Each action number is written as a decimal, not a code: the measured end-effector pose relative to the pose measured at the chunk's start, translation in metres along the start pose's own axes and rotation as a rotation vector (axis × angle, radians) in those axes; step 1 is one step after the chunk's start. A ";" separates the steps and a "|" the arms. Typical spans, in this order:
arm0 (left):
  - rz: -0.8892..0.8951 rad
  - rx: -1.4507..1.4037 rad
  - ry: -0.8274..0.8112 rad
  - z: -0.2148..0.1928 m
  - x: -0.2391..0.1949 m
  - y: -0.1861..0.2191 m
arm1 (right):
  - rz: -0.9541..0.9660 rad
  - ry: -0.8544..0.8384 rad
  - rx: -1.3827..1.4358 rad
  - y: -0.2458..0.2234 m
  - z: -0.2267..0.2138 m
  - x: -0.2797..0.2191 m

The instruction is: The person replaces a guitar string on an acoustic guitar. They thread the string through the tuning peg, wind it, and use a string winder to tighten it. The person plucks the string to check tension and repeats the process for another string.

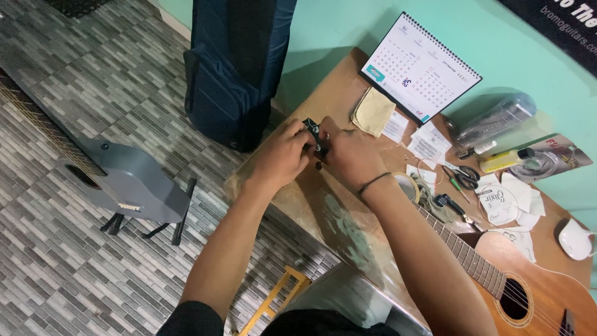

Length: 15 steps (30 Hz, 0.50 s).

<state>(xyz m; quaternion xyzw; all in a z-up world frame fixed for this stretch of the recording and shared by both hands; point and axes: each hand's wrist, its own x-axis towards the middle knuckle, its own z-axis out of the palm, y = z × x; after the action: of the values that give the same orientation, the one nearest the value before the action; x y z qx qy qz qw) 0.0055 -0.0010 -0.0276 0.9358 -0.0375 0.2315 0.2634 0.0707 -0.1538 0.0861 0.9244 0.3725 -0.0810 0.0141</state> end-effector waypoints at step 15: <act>0.005 -0.129 -0.047 -0.031 0.001 0.010 | 0.014 -0.115 0.138 0.020 0.023 0.032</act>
<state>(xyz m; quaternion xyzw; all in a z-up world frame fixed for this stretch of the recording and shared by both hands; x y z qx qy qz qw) -0.0079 0.0061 0.0011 0.9220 -0.0609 0.2072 0.3215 0.1040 -0.1478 0.0572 0.9196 0.3580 -0.1595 -0.0276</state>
